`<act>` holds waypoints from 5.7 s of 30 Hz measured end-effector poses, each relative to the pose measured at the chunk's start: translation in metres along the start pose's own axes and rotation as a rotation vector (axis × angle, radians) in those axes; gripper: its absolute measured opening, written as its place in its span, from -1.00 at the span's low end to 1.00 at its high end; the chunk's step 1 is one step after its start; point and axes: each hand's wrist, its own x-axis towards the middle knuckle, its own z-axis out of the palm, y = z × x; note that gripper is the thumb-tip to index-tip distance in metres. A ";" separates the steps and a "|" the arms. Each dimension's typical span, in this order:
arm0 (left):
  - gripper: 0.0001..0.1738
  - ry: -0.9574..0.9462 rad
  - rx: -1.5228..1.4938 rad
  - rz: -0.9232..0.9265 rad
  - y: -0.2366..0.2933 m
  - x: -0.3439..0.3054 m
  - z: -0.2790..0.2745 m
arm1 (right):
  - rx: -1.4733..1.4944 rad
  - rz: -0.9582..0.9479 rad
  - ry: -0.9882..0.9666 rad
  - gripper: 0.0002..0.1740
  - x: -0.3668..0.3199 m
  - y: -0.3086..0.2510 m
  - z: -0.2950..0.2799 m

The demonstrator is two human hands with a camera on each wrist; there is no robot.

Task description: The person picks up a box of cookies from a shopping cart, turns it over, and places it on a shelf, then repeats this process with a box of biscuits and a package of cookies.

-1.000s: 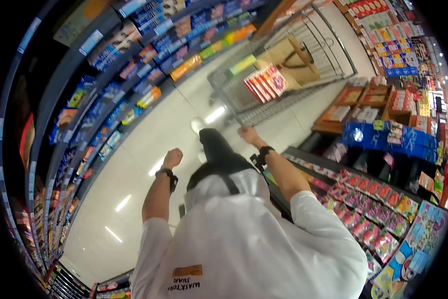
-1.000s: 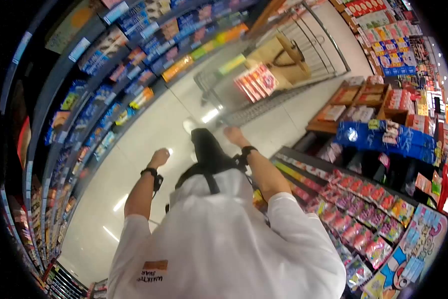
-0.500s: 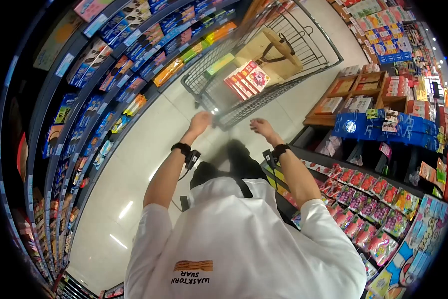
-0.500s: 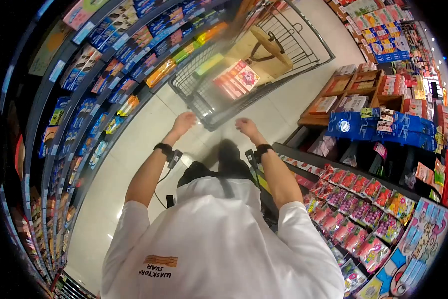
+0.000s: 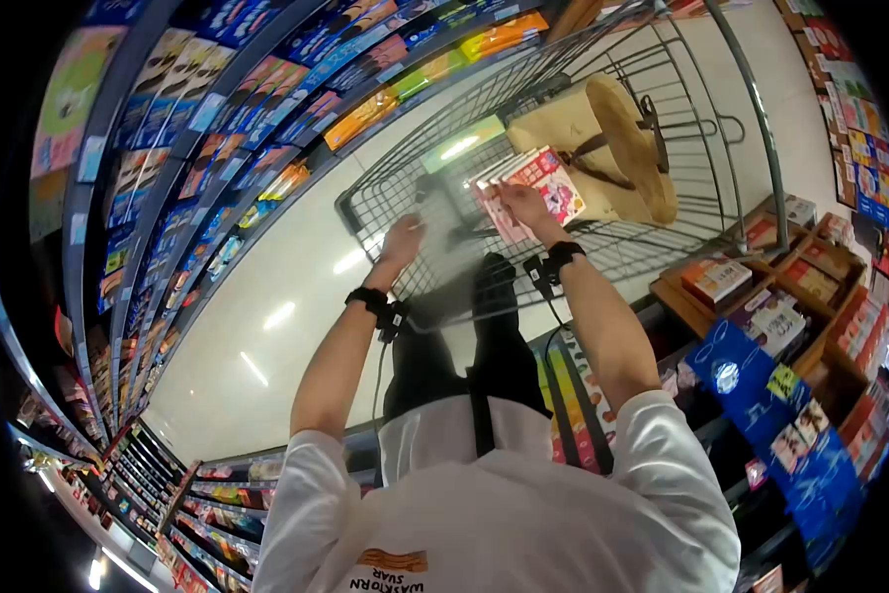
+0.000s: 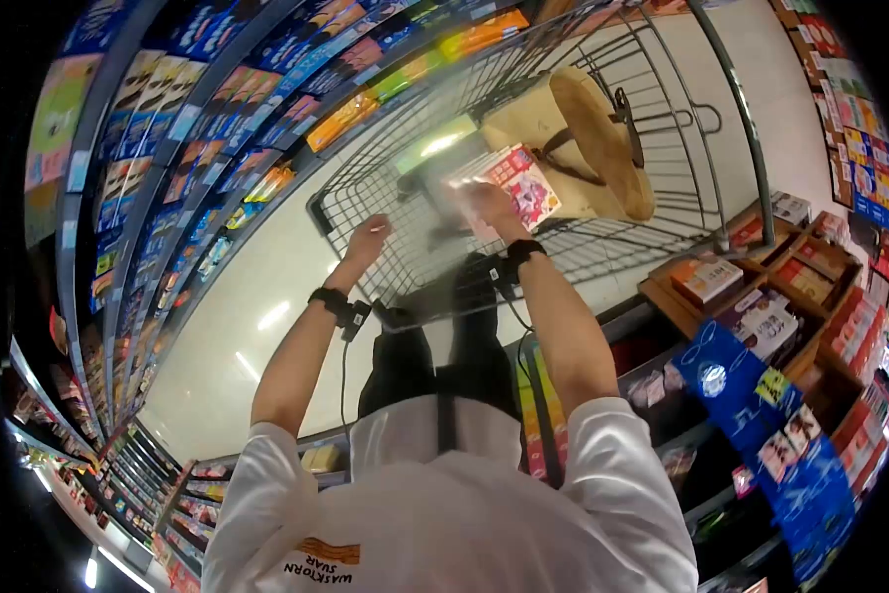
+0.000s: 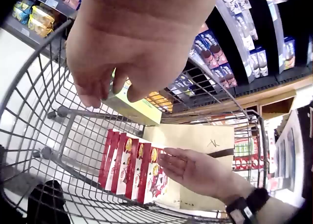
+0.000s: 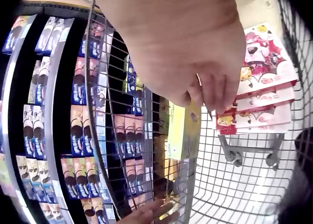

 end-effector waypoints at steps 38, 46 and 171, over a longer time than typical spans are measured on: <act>-0.20 0.647 -0.723 0.428 0.136 -0.168 -0.071 | 0.026 -0.699 0.288 -0.42 -0.171 -0.159 0.035; -0.19 0.832 -0.816 0.758 0.089 -0.344 -0.186 | 0.153 -1.109 0.195 -0.26 -0.328 -0.223 0.176; -0.67 1.049 -0.335 0.715 0.022 -0.225 -0.573 | -0.703 -1.313 0.342 -0.51 -0.203 -0.490 0.381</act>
